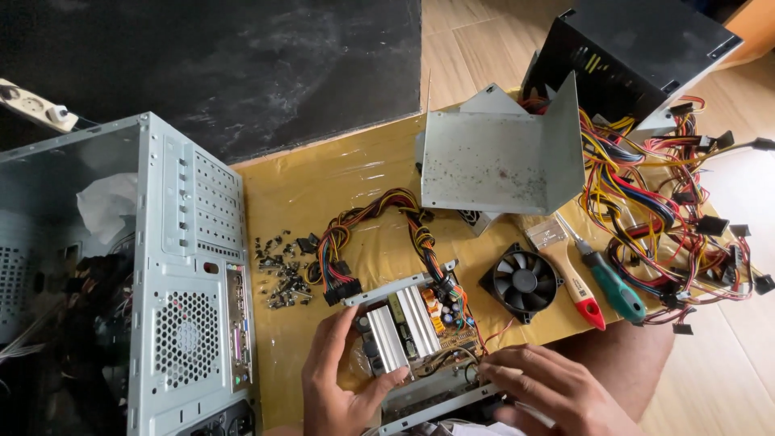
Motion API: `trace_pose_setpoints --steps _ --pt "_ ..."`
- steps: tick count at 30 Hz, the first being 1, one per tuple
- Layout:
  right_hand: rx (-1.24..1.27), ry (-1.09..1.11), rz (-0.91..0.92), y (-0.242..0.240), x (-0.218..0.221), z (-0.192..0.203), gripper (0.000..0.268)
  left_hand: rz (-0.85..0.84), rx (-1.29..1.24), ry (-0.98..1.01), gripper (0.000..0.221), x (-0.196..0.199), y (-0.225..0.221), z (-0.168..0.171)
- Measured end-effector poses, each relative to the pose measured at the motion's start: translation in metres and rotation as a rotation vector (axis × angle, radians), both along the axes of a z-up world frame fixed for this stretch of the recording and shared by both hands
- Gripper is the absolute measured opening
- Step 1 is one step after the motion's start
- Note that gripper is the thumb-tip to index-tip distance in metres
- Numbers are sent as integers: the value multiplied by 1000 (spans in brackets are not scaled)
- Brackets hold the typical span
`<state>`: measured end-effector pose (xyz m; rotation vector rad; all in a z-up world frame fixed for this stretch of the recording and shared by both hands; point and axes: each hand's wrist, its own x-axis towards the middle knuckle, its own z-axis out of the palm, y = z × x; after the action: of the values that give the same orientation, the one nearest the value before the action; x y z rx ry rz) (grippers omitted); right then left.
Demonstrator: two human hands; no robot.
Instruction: Disassembling a computer power supply unit by unscrewing the fan and internal board, then cleaning them with a brush.
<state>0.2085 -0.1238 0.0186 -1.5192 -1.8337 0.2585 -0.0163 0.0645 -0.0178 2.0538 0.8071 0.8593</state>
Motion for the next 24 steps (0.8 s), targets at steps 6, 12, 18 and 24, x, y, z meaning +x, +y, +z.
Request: trace_pose_setpoints --steps 6,12,18,24 --pt "-77 193 -386 3 4 -17 25 -20 70 -6 90 7 -3 1" --pt "-364 203 -472 29 8 -17 22 -46 197 -94 78 7 -3 -13" --pt "-482 288 -417 33 10 -11 15 -1 246 -107 76 6 -7 -19" --pt "-376 374 -373 30 13 -17 16 105 29 -113 70 14 -11 -5"
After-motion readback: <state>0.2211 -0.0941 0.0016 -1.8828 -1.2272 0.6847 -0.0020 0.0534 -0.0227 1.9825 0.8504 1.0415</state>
